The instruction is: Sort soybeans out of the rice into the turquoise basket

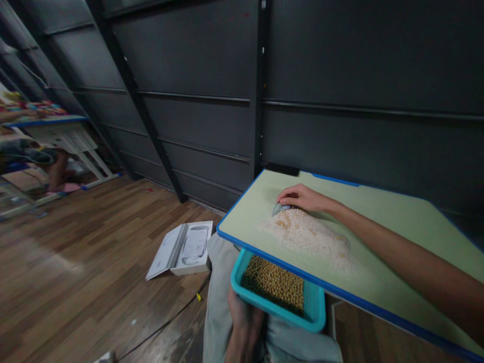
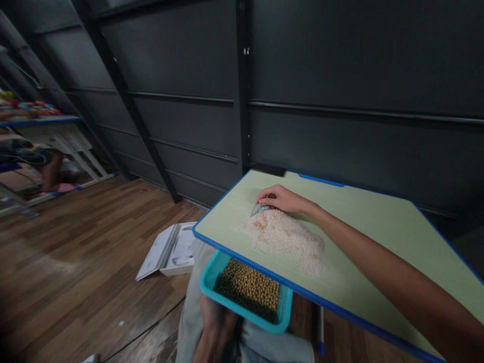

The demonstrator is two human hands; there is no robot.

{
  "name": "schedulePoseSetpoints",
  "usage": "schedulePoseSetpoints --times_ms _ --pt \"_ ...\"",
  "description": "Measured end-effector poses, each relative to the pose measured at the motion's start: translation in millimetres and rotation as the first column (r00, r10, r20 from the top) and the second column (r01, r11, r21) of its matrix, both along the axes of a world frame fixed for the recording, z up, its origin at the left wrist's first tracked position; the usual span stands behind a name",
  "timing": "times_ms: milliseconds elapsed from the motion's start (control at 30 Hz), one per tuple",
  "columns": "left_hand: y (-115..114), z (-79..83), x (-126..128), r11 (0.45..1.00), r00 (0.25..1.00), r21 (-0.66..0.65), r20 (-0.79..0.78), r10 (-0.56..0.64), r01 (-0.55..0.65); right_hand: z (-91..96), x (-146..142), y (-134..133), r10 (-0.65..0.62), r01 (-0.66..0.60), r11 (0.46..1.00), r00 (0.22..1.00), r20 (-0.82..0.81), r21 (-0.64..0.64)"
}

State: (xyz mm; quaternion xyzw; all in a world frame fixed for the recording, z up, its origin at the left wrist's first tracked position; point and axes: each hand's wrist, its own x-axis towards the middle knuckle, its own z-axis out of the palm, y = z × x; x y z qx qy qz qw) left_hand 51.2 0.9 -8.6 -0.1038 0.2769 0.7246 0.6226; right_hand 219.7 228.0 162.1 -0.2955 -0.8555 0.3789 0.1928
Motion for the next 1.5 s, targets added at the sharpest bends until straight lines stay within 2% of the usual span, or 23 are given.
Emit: schedulePoseSetpoints --times_ms 200,467,700,900,1000,1133,1333,1500 --pt "1 -1.0 0 1.0 1.0 -0.019 -0.005 0.014 -0.014 11.4 -3 -12 0.039 -0.04 0.998 0.999 0.013 0.055" --pt "2 0.2 1 1.0 1.0 0.016 0.015 -0.01 0.01 31.5 -6 -40 0.091 -0.107 0.957 0.993 0.072 0.269" --pt "2 2.5 2 1.0 1.0 0.005 0.013 0.001 -0.002 32.4 -1 -59 0.089 -0.117 0.912 0.992 0.091 0.392" --pt "2 0.6 2 1.0 1.0 0.012 -0.004 -0.018 0.018 33.2 3 -75 -0.019 -0.019 0.872 0.997 0.071 0.49" --pt "1 1.8 2 0.999 1.0 0.029 0.002 -0.016 0.016 32.3 3 -86 -0.112 0.099 0.843 0.994 -0.008 0.529" --pt "0 2.7 2 0.999 1.0 0.026 0.007 -0.024 0.024 26.0 -5 -98 -0.188 0.228 0.824 0.974 -0.13 0.518" --pt "-1 2.9 1 0.999 0.999 0.014 -0.018 -0.029 0.03 14.8 -19 -113 -0.178 0.263 0.819 0.961 -0.21 0.51" --pt "0 5.2 2 1.0 1.0 0.007 -0.007 -0.023 0.023 6.4 -19 -125 -0.169 0.253 0.828 0.964 -0.207 0.5"
